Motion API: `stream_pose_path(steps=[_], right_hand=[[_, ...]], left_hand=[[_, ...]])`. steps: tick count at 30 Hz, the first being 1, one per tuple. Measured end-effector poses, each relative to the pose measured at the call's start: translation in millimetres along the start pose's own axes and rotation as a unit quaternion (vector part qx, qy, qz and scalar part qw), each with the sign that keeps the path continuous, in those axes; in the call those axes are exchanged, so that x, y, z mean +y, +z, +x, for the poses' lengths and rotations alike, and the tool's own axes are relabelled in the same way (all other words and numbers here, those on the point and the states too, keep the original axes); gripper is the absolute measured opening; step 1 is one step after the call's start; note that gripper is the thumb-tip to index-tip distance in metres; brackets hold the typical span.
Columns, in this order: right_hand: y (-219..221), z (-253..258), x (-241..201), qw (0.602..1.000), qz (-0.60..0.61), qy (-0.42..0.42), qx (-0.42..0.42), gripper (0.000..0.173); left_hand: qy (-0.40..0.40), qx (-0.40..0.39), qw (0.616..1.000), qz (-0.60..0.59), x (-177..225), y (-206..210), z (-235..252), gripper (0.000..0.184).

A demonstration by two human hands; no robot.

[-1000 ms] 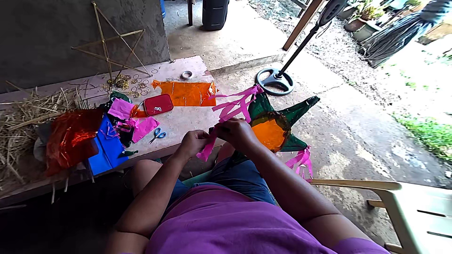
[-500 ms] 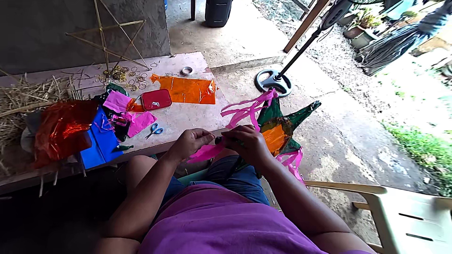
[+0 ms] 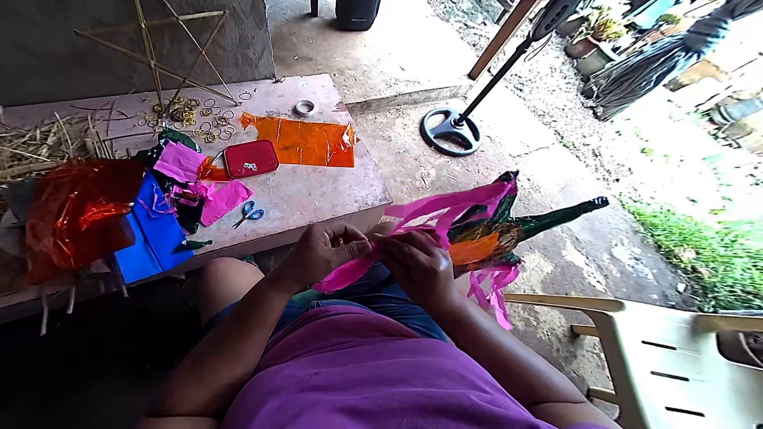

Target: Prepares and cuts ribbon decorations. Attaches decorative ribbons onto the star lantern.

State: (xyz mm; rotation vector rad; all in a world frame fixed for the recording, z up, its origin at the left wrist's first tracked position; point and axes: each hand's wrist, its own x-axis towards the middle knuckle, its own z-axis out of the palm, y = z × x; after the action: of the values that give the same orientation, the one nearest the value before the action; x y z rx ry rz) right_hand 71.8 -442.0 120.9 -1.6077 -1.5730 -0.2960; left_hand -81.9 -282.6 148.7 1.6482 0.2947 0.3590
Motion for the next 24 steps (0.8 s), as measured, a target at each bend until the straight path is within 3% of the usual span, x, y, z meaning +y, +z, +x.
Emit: stream_pose_path(steps=[3, 8, 16, 24], right_hand=[[-2, 11, 6, 1.0, -0.002, 0.022, -0.005, 0.02], [-1, 23, 10, 0.999, -0.012, 0.04, -0.03, 0.022], [15, 47, 25, 0.993, -0.051, 0.078, -0.072, 0.021], [31, 64, 30, 0.985, -0.067, 0.111, -0.111, 0.02]], left_hand=[[-0.043, -0.002, 0.999, 0.028, -1, 5, 2, 0.019], [-0.095, 0.018, 0.995, -0.015, -1, 9, 13, 0.008], [-0.166, 0.051, 0.984, -0.027, -12, -1, 41, 0.013], [-0.179, 0.055, 0.982, 0.016, -15, -11, 57, 0.014]])
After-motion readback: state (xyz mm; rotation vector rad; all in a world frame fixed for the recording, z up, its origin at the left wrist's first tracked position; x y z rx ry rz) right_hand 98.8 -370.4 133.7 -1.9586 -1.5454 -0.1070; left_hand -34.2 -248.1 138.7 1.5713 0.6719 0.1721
